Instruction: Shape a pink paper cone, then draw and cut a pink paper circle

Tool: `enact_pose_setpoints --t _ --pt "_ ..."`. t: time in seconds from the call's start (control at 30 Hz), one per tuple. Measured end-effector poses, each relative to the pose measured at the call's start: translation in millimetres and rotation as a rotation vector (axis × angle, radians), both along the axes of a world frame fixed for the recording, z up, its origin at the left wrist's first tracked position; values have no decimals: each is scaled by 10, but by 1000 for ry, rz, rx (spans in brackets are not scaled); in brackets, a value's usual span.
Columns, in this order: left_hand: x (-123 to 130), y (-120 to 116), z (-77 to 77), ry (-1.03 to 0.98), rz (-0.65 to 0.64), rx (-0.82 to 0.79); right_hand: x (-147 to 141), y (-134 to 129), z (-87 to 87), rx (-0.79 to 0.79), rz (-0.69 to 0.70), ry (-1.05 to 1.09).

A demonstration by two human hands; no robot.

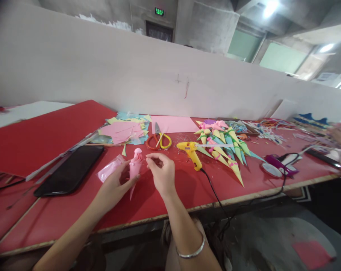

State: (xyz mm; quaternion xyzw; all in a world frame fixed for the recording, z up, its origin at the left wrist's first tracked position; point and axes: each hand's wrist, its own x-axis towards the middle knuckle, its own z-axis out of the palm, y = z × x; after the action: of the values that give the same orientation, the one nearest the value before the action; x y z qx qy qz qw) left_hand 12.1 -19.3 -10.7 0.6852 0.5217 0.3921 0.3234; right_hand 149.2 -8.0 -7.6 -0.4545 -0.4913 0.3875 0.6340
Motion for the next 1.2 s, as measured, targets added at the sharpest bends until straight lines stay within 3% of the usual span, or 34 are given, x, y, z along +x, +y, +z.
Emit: enact_pose_setpoints --t 0.4,0.63,1.2 --pt "15 -1 34 -92 -40 -39 -58 -52 36 83 97 131" --pt "2 5 54 -104 2 -24 -57 -51 34 256 66 -116" --pt "29 -13 64 -140 -42 -31 -115 -61 50 274 68 -213"
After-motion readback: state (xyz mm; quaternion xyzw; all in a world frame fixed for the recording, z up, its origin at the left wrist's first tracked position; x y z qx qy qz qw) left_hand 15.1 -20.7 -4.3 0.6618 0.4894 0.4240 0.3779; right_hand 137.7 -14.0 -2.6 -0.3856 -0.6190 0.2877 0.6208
